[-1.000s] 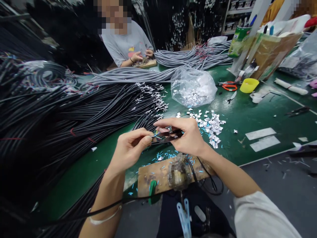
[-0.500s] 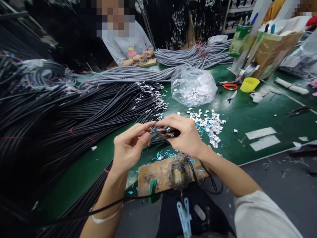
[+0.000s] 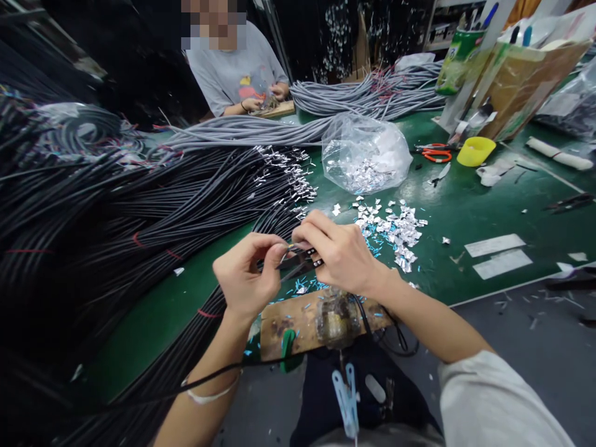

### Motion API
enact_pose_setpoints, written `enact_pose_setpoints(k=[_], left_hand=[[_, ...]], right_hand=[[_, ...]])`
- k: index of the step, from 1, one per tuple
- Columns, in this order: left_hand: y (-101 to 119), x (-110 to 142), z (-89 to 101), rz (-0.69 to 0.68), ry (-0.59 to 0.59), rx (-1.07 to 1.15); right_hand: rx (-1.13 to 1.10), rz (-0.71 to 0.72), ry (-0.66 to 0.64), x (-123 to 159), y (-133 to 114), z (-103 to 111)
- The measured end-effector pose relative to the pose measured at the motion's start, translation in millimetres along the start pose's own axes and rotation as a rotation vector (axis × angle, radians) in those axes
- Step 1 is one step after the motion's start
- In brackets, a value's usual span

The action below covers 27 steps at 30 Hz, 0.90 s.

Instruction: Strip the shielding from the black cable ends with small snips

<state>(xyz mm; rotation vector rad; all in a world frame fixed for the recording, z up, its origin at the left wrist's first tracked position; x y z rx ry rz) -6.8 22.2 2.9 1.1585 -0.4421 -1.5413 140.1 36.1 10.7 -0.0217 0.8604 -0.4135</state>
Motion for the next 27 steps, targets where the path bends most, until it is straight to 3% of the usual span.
enact_pose_setpoints(k=[2,8,12,15,20,24,27], left_hand=[[-5.0,-3.0,-3.2,-0.003,-0.028,-0.119],[-44.5,-20.0,-0.7,0.256,-0.125,-0.609],[-61.9,-23.3,-2.4,0.274,-0.196,-0.791],[-73.5,-26.1,-6.2,0.240,-0.148,-0.879],[-94.9,-26.5,-21.9,0.195,-0.274,-0.920],[-97.8,-32.2,-15.5,0.261,-0.126,-0.871],[-88.4,-38.3,-2.2,0.313,0.067,-0.550]], right_hand=[[0.022,-0.055,-0.030,0.6,4.8,-2.2],[0.186,-0.378,-0.066,6.4,29.5,4.9],[0.203,-0.404,-0.084,6.1,33.0,8.0],[0.176,-0.338,-0.239,5.7,28.8,-5.4],[0.208,-0.200,-0.644,17.5,26.9,-44.7],[0.238,-0.104,-0.781,26.7,29.5,-61.0],[0.267,-0.085,-0.778,28.8,30.3,-63.4]])
Point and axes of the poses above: each hand's wrist, its own x-axis away from the middle knuckle, its own z-axis out of the back of the hand, y = z × x, the point moved 4 cm from there along -x, towards the middle knuckle, and after that the axes turned 15 degrees about z, right-handed, at the moved point
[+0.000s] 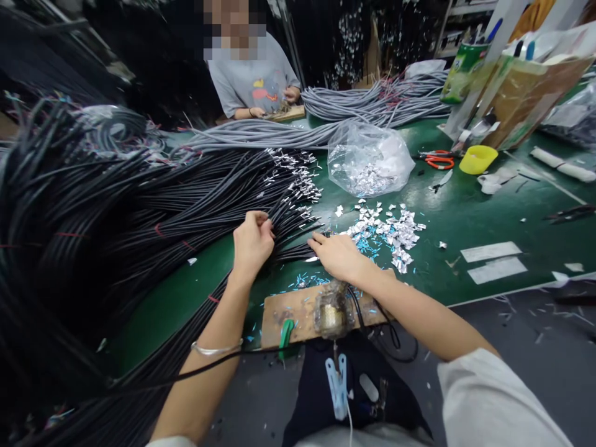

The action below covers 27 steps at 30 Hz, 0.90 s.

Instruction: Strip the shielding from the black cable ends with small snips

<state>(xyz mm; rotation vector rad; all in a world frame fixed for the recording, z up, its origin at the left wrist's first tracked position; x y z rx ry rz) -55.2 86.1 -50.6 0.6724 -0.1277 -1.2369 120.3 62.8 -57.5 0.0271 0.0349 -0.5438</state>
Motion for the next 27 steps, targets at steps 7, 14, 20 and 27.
enact_pose_setpoints(k=[7,14,20,27], left_hand=[[45.7,36.7,38.1,-0.359,0.128,0.481],[53.2,51.3,45.2,-0.374,0.096,0.512],[50.8,50.9,41.1,-0.309,0.019,0.524],[53.8,54.4,40.0,-0.283,0.002,0.526]], right_hand=[[-0.241,-0.090,0.245,2.9,3.1,17.9],[-0.652,-0.197,0.929,20.8,13.5,60.1],[-0.821,-0.219,1.008,25.3,8.9,65.8],[-0.851,-0.217,1.056,26.9,1.3,65.9]])
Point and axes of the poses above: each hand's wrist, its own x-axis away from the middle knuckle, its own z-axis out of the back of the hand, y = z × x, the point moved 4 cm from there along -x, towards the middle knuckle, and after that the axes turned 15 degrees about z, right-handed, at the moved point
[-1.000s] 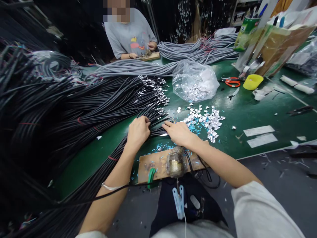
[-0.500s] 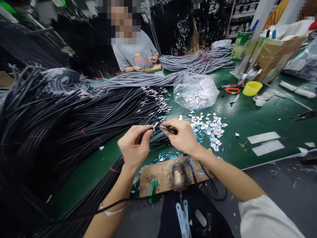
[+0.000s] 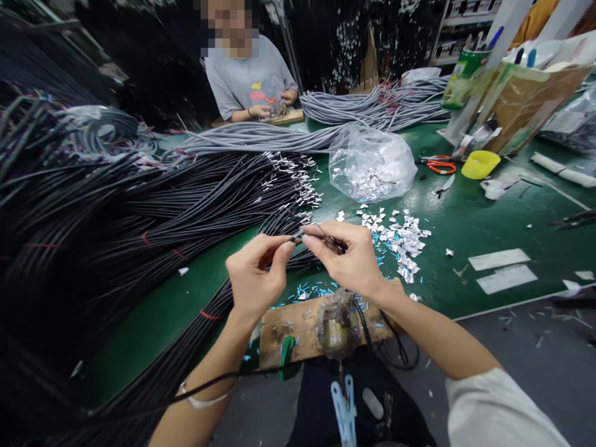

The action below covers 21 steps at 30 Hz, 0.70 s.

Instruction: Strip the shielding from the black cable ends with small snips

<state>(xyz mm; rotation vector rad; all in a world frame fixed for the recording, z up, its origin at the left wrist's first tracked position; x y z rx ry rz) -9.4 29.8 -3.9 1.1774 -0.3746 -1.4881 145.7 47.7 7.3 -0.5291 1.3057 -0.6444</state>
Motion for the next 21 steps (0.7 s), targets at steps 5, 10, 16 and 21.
enact_pose_setpoints(k=[5,10,16,21], left_hand=[[-9.4,-2.7,-3.3,0.213,-0.066,0.195],[-12.3,-3.4,-1.5,0.251,-0.066,0.286],[-7.6,-1.8,0.0,0.207,-0.064,0.242],[-5.9,-2.1,0.0,0.177,-0.050,0.219]], right_hand=[[0.134,-0.033,-0.140,2.3,0.3,-4.7],[0.286,0.034,-0.236,2.9,-0.4,-7.4],[0.195,0.069,-0.199,2.9,0.6,-8.3],[0.178,0.066,-0.191,2.8,1.1,-8.1]])
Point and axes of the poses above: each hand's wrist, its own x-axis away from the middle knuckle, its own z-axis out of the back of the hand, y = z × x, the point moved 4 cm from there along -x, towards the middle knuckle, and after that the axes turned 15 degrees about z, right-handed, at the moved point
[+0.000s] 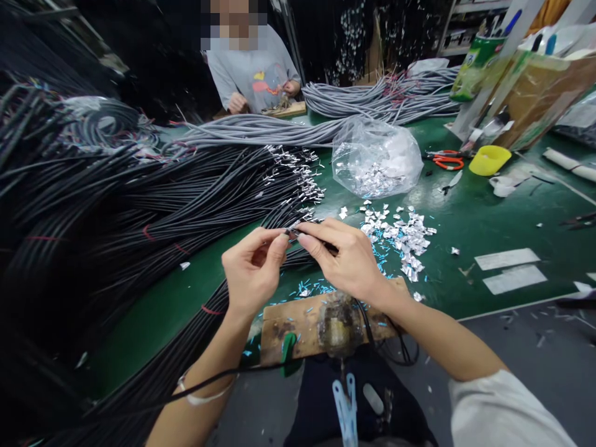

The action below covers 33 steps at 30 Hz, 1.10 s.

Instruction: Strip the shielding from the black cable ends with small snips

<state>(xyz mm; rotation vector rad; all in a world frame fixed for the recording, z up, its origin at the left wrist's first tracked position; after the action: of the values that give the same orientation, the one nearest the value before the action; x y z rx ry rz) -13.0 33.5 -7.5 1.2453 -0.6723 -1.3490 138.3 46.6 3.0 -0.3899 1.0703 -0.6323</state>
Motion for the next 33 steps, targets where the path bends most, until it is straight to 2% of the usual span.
enact_pose_setpoints(k=[7,11,13,18,20,25,28,33], left_hand=[[1.7,-0.4,0.4,-0.018,0.000,-0.016],[3.8,0.6,0.8,-0.032,0.007,-0.049],[3.7,-0.6,0.6,-0.004,-0.035,-0.045],[2.8,-5.6,0.2,0.104,-0.256,0.032],[5.3,-6.2,2.8,0.083,-0.269,-0.003],[16.4,-3.1,10.3,-0.133,-0.134,-0.225],[19.8,-0.3,9.0,-0.271,-0.122,-0.356],[14.6,-0.3,6.6,-0.330,-0.143,-0.553]], right_hand=[[-0.102,-0.028,-0.011,-2.7,1.0,-1.1],[-0.026,-0.017,0.006,-2.0,-1.1,0.5],[0.045,0.007,0.019,-0.9,-2.7,1.8],[0.088,0.050,-0.027,0.0,-5.0,3.5],[0.126,0.053,-0.035,-1.1,-5.9,7.1],[0.168,0.084,0.034,-3.8,-9.6,20.4],[0.124,0.186,-0.061,-3.3,-12.2,19.7],[0.298,0.255,-0.404,0.5,-9.5,11.9]])
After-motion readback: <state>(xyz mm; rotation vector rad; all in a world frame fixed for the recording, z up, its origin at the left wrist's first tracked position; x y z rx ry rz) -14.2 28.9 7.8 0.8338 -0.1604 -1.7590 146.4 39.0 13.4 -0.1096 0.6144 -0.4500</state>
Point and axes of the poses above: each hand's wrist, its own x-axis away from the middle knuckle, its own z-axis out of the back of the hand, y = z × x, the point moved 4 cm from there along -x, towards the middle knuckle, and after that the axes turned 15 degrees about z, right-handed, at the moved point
